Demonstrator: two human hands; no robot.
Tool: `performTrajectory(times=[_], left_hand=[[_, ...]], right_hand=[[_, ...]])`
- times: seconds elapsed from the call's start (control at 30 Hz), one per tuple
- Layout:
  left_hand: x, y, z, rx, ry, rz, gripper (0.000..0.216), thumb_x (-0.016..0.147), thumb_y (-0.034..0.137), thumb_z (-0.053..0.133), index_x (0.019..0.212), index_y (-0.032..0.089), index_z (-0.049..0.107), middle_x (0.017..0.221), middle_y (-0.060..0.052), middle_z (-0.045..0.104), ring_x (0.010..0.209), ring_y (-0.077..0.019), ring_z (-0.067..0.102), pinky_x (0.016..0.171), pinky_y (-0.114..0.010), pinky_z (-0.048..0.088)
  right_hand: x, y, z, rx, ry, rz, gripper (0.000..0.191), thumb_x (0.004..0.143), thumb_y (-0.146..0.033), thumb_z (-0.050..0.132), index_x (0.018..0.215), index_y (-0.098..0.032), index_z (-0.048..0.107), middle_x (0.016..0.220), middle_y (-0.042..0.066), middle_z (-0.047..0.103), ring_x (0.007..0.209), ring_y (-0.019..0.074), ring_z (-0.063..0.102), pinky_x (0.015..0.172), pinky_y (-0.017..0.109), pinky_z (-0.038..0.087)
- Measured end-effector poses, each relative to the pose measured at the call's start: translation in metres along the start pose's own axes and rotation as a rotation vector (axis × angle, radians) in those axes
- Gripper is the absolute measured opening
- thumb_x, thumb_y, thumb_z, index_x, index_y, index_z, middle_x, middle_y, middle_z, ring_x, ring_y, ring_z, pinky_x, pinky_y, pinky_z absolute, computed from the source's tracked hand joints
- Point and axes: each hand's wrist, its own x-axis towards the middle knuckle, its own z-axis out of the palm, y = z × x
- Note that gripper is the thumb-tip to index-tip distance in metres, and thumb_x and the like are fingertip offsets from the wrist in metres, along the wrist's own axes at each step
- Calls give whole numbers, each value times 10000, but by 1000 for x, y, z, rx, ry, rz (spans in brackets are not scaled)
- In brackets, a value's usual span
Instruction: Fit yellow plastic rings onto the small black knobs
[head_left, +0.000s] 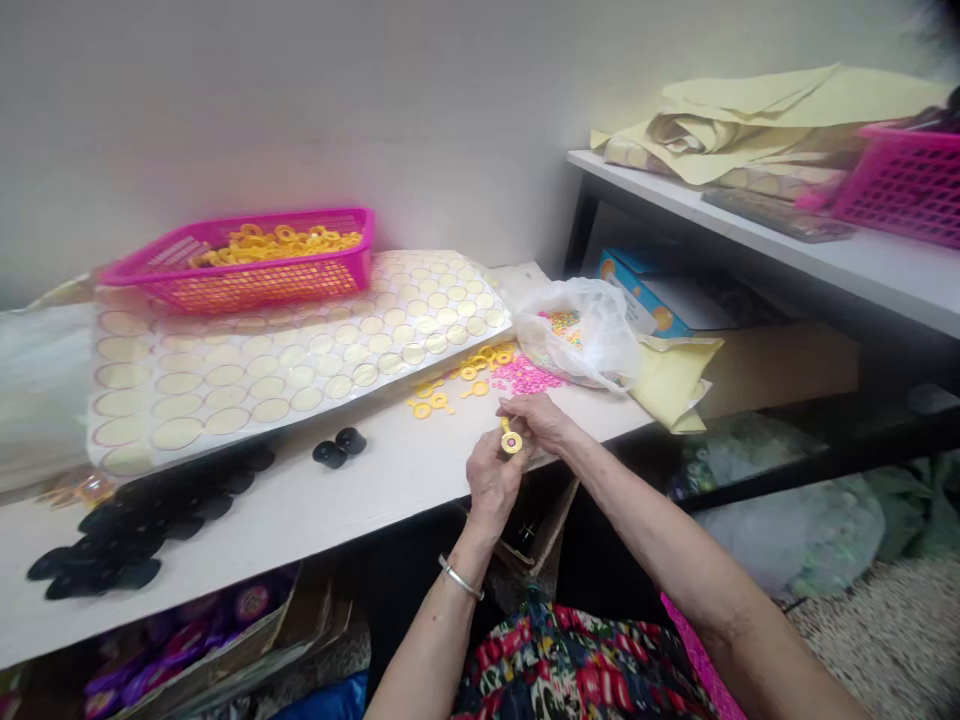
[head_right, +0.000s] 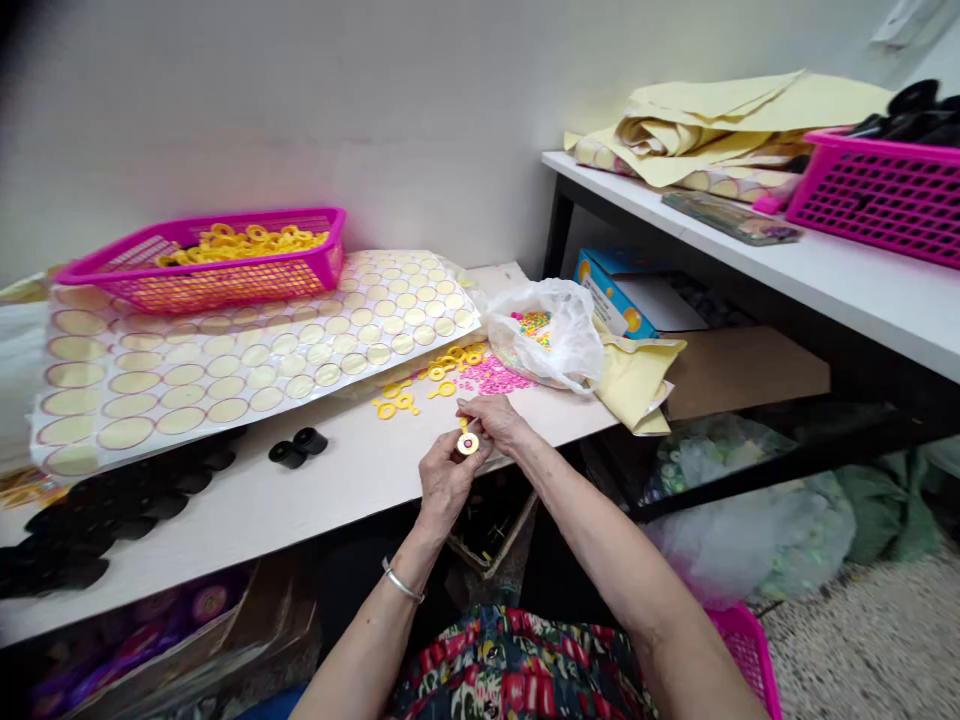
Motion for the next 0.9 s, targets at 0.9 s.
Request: performTrajectory(times=[0.9], left_hand=[[14, -15, -2, -18, -172, -45, 259, 569, 237, 668, 822, 186, 679, 658, 47, 575, 581, -86, 466, 530, -199, 332]], right_hand=[[4, -33, -9, -806, -366, 187, 223, 457, -169, 705, 585, -152, 523, 429, -81, 434, 436, 55, 361, 430, 199, 239]])
